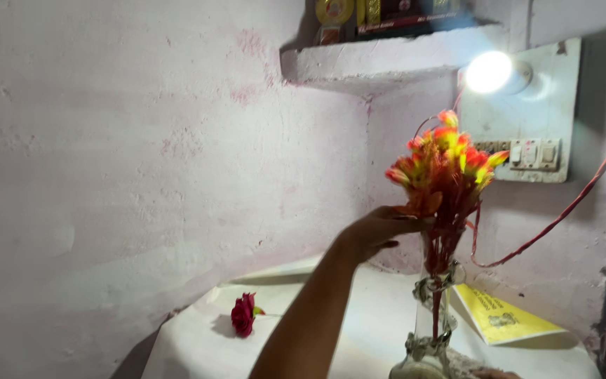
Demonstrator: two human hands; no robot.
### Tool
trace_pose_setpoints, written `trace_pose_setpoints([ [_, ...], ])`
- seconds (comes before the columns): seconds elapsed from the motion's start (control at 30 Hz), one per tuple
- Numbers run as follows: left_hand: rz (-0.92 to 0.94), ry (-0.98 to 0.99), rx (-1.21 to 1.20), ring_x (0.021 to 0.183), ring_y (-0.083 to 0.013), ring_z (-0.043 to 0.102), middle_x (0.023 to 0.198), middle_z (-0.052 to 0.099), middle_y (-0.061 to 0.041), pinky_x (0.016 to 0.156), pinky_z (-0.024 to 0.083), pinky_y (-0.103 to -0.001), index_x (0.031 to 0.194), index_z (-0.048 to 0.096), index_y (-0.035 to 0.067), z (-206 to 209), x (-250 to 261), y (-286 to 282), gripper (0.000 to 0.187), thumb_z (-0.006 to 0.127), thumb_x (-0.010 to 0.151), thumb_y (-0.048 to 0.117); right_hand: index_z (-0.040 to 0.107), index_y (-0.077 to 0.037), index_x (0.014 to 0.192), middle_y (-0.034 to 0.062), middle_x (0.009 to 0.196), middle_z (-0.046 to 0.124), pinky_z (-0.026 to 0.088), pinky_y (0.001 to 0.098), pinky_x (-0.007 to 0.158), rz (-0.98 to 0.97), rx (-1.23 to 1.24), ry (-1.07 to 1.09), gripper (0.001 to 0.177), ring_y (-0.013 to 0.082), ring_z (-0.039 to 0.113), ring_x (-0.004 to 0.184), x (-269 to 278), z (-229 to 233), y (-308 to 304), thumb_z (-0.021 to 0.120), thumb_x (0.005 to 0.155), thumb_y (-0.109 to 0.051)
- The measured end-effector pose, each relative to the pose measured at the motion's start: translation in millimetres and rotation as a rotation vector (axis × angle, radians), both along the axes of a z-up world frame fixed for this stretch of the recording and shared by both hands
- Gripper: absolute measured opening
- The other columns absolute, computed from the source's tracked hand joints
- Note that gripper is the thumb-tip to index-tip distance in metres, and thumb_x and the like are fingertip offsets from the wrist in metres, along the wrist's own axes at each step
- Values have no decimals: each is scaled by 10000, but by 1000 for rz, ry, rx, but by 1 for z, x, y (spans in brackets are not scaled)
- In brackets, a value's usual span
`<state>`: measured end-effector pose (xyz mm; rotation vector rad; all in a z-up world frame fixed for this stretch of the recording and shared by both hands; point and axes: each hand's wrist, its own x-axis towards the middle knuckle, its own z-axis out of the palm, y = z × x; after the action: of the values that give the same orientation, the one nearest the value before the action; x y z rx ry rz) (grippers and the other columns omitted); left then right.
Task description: The person arranges artificial flowers into a glass vase on a table, then wipes the surface of a large, plastic-wrapped decorative item on a nearby bed using a cloth.
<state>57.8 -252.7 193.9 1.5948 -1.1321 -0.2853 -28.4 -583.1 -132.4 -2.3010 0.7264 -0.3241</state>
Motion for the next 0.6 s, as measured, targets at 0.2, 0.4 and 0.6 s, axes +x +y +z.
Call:
trace_pose_setpoints([
  [0.2, 627, -119, 102, 1002, -278, 686, 1204, 685, -272, 860, 571, -423, 1217, 651, -22, -67, 54, 124, 684, 820, 828, 515, 813, -145, 1252, 143, 1021, 811, 625, 374, 965, -3, -5, 6, 423, 250, 792, 922, -6, -15, 3, 756, 882, -340],
  [0.4, 1088, -381, 454, 1054, -261, 733, 1094, 777, -93, 943, 564, -381, 1099, 782, 72, -144, 62, 255, 317, 737, 877, 294, 807, -117, 1273, 184, 976, 779, 657, 394, 894, 45, 88, -51, 410, 268, 798, 858, -7, -10, 8, 749, 898, -272],
  [0.6, 846, -1134, 715, 1353, -288, 452, 1352, 621, -123, 1139, 284, -450, 1349, 606, 70, -191, 65, 246, 610, 753, 802, 298, 855, -43, 1188, 178, 946, 807, 656, 351, 821, -45, -27, -274, 311, 243, 789, 778, -14, -22, 25, 706, 939, -156],
])
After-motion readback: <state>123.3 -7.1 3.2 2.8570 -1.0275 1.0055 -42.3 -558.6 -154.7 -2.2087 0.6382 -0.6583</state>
